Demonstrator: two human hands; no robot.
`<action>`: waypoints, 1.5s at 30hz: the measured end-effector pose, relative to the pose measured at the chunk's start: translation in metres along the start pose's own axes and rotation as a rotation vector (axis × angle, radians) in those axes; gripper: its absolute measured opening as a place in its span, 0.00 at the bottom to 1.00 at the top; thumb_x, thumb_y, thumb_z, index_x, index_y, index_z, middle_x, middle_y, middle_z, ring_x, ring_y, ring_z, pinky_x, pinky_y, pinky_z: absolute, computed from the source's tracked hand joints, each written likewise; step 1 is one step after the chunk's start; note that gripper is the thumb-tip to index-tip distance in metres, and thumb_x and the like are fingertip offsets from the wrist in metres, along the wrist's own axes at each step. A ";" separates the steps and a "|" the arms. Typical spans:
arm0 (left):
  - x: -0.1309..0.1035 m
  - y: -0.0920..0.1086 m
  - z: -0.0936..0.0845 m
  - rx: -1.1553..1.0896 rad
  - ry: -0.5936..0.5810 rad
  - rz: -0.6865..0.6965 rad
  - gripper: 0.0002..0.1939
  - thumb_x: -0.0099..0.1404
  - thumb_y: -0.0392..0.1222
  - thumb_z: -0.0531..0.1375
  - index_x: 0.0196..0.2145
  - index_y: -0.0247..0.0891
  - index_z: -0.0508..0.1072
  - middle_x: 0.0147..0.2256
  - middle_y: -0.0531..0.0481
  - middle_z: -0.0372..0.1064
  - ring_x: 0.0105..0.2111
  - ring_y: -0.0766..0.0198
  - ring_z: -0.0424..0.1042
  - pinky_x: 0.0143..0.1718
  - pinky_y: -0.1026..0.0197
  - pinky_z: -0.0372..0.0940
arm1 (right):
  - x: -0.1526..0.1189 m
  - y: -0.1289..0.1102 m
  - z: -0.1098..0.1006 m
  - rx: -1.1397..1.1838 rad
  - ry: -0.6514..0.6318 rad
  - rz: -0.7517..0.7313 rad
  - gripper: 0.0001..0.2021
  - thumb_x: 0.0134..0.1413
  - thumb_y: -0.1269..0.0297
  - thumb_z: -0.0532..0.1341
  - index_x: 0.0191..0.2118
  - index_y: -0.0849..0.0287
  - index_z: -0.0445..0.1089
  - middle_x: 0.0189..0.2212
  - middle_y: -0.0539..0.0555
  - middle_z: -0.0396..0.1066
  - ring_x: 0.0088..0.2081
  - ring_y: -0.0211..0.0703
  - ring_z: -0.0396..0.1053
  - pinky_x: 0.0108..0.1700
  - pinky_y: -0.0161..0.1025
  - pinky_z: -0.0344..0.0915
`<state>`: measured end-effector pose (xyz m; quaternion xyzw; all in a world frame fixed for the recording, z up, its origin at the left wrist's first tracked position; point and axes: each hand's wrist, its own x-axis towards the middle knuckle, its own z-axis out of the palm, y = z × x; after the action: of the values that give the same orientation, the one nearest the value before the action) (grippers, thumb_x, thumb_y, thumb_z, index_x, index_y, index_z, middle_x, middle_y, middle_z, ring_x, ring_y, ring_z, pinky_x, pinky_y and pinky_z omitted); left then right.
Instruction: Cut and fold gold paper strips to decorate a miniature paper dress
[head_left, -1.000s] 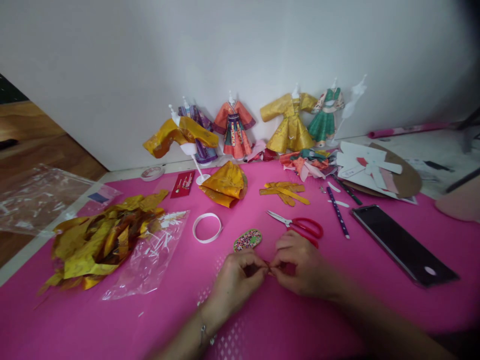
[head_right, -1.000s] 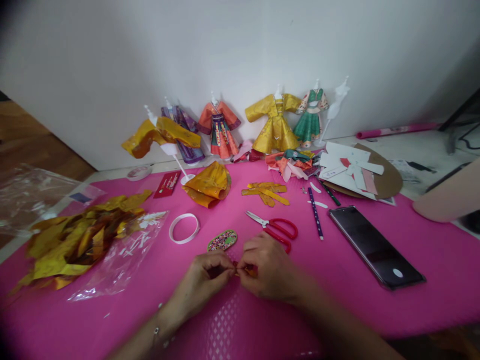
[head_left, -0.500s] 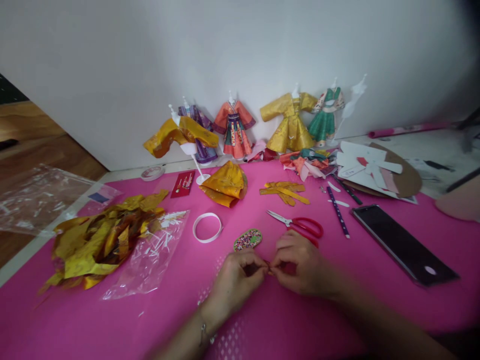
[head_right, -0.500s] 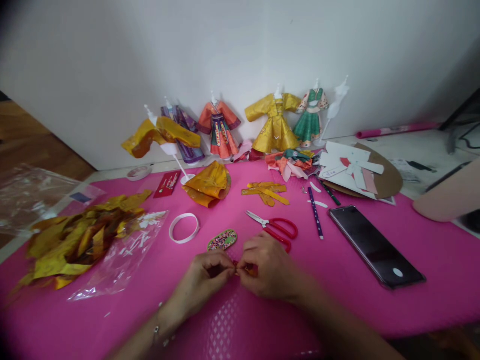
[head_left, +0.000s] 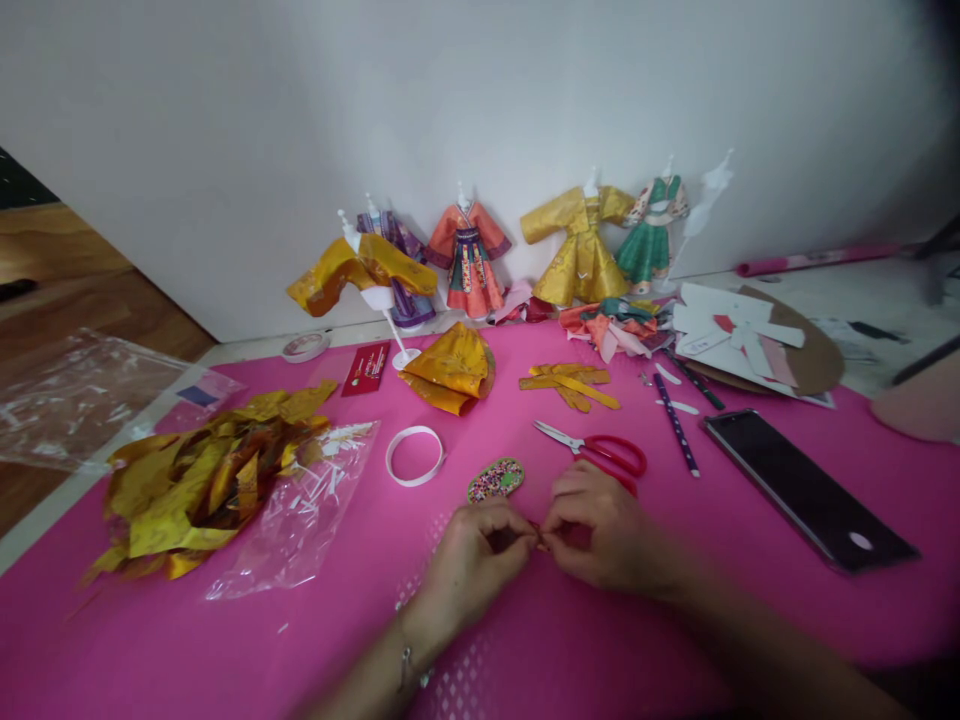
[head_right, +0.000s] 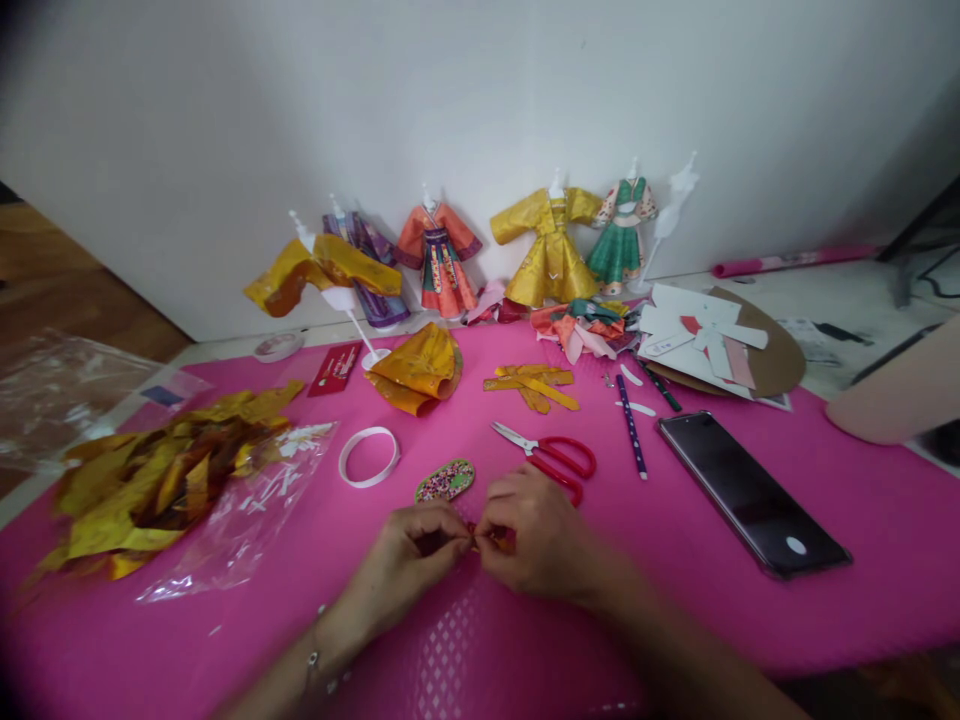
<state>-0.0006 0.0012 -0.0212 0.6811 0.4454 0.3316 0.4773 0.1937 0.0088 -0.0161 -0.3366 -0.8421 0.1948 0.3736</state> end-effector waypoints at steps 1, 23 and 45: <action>0.000 0.000 0.000 -0.010 0.000 -0.004 0.07 0.58 0.35 0.60 0.25 0.37 0.78 0.25 0.51 0.71 0.27 0.64 0.68 0.30 0.63 0.61 | 0.000 0.000 0.000 0.003 0.003 0.002 0.07 0.47 0.75 0.59 0.22 0.59 0.68 0.21 0.49 0.66 0.27 0.40 0.63 0.33 0.41 0.53; 0.000 0.018 -0.006 -0.364 -0.067 -0.143 0.03 0.54 0.38 0.63 0.24 0.38 0.74 0.26 0.52 0.75 0.29 0.64 0.71 0.33 0.62 0.63 | 0.001 -0.004 -0.006 0.289 0.055 0.103 0.07 0.48 0.77 0.62 0.25 0.59 0.73 0.23 0.49 0.73 0.28 0.37 0.68 0.34 0.37 0.60; -0.001 0.025 -0.012 -0.488 -0.058 -0.175 0.03 0.50 0.38 0.62 0.22 0.37 0.72 0.23 0.53 0.74 0.25 0.65 0.71 0.31 0.63 0.64 | 0.001 0.002 -0.014 0.637 -0.025 0.385 0.08 0.53 0.70 0.61 0.39 0.55 0.75 0.37 0.51 0.75 0.40 0.42 0.72 0.44 0.40 0.67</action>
<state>-0.0040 0.0010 0.0060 0.5139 0.3956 0.3670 0.6668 0.2046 0.0118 -0.0080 -0.3533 -0.6651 0.5180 0.4056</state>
